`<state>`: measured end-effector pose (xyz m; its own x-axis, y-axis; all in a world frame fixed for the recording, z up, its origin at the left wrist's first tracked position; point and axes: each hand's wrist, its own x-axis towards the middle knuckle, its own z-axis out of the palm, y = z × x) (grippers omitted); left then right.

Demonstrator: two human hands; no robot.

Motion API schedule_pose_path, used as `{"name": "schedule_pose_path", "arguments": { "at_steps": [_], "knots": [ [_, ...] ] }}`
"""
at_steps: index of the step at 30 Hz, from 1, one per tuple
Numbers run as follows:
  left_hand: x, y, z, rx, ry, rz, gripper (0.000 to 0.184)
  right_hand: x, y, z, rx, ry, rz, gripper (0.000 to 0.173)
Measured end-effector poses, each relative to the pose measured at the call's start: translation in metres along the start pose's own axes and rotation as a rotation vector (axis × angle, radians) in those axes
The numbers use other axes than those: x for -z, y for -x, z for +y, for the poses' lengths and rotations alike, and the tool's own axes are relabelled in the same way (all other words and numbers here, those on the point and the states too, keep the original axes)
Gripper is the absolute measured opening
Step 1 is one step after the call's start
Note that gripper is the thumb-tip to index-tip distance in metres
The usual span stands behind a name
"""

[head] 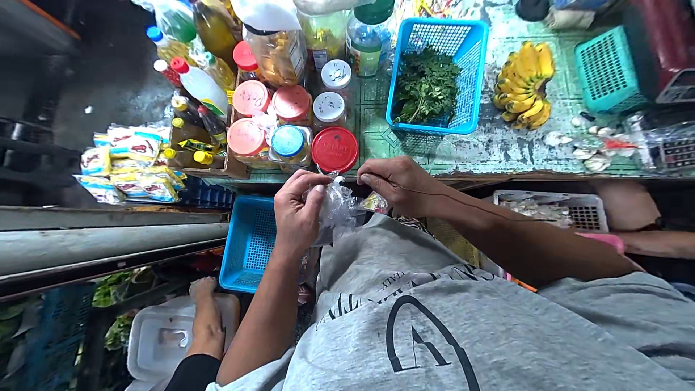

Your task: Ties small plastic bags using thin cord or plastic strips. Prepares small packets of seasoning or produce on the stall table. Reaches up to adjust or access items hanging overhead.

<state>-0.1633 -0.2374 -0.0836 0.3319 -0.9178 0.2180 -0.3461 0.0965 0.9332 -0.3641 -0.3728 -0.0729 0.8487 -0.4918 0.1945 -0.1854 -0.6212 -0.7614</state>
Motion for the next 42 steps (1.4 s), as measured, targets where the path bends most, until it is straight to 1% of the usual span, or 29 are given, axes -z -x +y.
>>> {"name": "schedule_pose_path", "arguments": {
  "at_steps": [1, 3, 5, 7, 12, 15, 17, 19, 22, 25, 27, 29, 30, 31, 32, 34, 36, 38, 39, 42],
  "knots": [
    [-0.002, -0.001, 0.002, -0.013, -0.058, -0.009, 0.018, 0.002, 0.000, -0.001, -0.013, 0.000, -0.003, 0.021],
    [-0.006, -0.003, 0.004, -0.077, -0.191, -0.024, 0.021, 0.006, 0.000, -0.003, -0.029, -0.009, -0.014, 0.021],
    [-0.010, -0.004, 0.002, -0.172, -0.306, -0.014, 0.015, 0.007, 0.002, -0.005, -0.048, -0.059, -0.017, 0.021],
    [-0.011, -0.008, 0.003, -0.222, -0.335, -0.007, 0.010, 0.008, 0.003, -0.005, -0.071, -0.137, -0.034, 0.021],
    [-0.016, -0.014, 0.001, -0.282, -0.474, -0.001, 0.010, 0.009, 0.005, -0.004, -0.124, -0.337, -0.079, 0.024],
    [-0.025, -0.011, -0.001, -0.209, -0.419, 0.002, 0.014, -0.001, 0.004, -0.006, -0.167, -0.503, -0.039, 0.021],
    [-0.028, -0.009, -0.001, -0.154, -0.339, -0.001, 0.015, -0.007, 0.000, -0.007, -0.135, -0.554, -0.007, 0.018],
    [-0.024, -0.008, -0.001, -0.113, -0.269, -0.014, 0.013, -0.007, -0.004, -0.007, -0.086, -0.543, -0.016, 0.020],
    [-0.013, -0.011, 0.005, -0.165, -0.193, -0.064, 0.008, -0.001, -0.008, 0.000, -0.034, -0.581, -0.105, 0.022],
    [-0.005, -0.015, 0.010, -0.247, -0.211, -0.135, 0.006, 0.003, -0.011, 0.007, -0.020, -0.731, -0.295, 0.022],
    [-0.002, -0.015, 0.011, -0.239, -0.146, -0.185, 0.007, 0.004, -0.015, 0.010, -0.035, -0.808, -0.389, 0.022],
    [0.003, -0.015, 0.013, -0.194, -0.049, -0.209, 0.010, 0.007, -0.021, 0.011, -0.075, -0.838, -0.392, 0.022],
    [0.006, -0.015, 0.014, -0.178, -0.023, -0.229, 0.016, 0.010, -0.025, 0.012, -0.094, -0.851, -0.398, 0.022],
    [0.008, -0.015, 0.015, -0.172, -0.024, -0.256, 0.022, 0.013, -0.028, 0.013, -0.116, -0.859, -0.418, 0.022],
    [0.007, -0.014, 0.016, -0.172, -0.041, -0.277, 0.025, 0.016, -0.030, 0.014, -0.136, -0.871, -0.441, 0.022],
    [-0.001, -0.012, 0.014, -0.189, -0.055, -0.270, 0.017, 0.017, -0.034, 0.017, -0.167, -0.904, -0.478, 0.022],
    [-0.006, -0.012, 0.012, -0.197, -0.025, -0.236, 0.007, 0.018, -0.037, 0.019, -0.228, -0.978, -0.461, 0.018],
    [-0.008, -0.011, 0.013, -0.187, 0.010, -0.201, 0.005, 0.019, -0.037, 0.020, -0.320, -1.081, -0.385, 0.014],
    [-0.008, -0.010, 0.013, -0.177, 0.031, -0.179, 0.005, 0.019, -0.036, 0.021, -0.352, -1.132, -0.343, 0.015],
    [-0.009, -0.008, 0.011, -0.141, 0.067, -0.086, 0.007, 0.020, -0.032, 0.025, -0.374, -1.204, -0.268, 0.035]
  ]
}}
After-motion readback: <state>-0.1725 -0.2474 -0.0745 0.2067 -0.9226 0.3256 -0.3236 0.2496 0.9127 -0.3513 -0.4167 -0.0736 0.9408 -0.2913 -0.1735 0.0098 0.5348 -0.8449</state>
